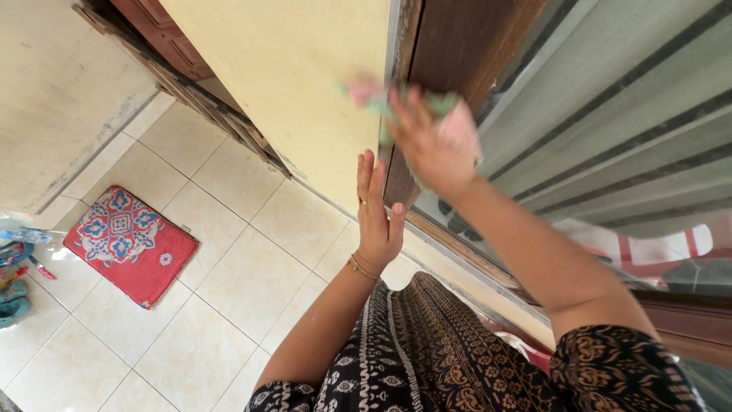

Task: The person wipes the wooden frame and the glass panes of a sliding door using a cloth.

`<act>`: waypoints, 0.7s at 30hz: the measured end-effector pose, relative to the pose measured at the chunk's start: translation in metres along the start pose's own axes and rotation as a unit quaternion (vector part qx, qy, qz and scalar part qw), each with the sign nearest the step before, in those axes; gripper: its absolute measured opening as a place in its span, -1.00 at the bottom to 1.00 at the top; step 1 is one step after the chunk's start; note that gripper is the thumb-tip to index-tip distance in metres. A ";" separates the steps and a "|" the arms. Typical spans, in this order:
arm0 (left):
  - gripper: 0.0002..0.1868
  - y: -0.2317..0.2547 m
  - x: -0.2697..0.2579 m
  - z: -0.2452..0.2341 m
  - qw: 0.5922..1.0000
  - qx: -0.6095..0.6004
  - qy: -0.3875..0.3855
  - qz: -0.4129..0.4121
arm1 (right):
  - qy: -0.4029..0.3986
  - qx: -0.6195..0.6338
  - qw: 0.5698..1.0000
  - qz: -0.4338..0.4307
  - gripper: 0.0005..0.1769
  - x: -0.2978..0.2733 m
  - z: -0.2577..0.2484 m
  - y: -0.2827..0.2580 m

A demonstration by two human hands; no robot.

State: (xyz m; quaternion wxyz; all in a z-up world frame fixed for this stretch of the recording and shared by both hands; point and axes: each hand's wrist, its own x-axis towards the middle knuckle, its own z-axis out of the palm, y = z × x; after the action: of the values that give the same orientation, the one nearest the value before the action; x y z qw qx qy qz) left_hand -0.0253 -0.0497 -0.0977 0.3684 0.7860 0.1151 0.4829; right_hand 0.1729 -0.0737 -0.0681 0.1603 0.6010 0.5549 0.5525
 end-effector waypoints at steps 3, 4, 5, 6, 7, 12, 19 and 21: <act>-0.37 -0.010 -0.009 -0.001 1.000 0.013 -0.014 -0.015 | -0.017 -0.027 0.997 -0.067 -0.34 -0.057 0.006 -0.076; -0.37 -0.014 -0.012 -0.001 0.999 0.018 -0.019 -0.019 | -0.144 0.171 0.970 -0.093 -0.29 -0.066 0.013 -0.096; -0.38 -0.017 -0.014 0.000 0.999 0.022 -0.024 -0.021 | -0.263 0.357 0.889 -0.112 -0.22 -0.075 0.020 -0.112; -0.38 -0.018 -0.017 0.002 0.999 0.027 -0.028 -0.024 | -0.250 0.341 0.896 -0.136 -0.25 -0.087 0.018 -0.123; -0.39 -0.020 -0.018 0.003 0.999 0.023 -0.032 -0.027 | -0.235 0.323 0.903 -0.160 -0.27 -0.095 0.016 -0.131; -0.41 -0.018 -0.012 0.002 0.999 0.017 -0.043 -0.018 | -0.230 0.066 0.888 -0.393 -0.32 -0.089 -0.004 -0.103; -0.38 -0.001 0.011 0.000 0.999 -0.026 -0.014 0.025 | -0.154 0.186 0.966 -0.090 -0.39 -0.059 -0.036 0.010; -0.37 0.004 0.017 0.004 0.998 -0.056 -0.009 0.035 | -0.051 0.144 0.988 -0.005 -0.48 -0.037 -0.054 0.057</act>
State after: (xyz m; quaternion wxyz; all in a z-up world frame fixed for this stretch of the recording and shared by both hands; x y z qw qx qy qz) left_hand -0.0138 -0.0448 -0.0843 0.3955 0.7723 0.0565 0.4939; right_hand 0.1637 -0.1468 -0.0223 0.1031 0.6427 0.6223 0.4347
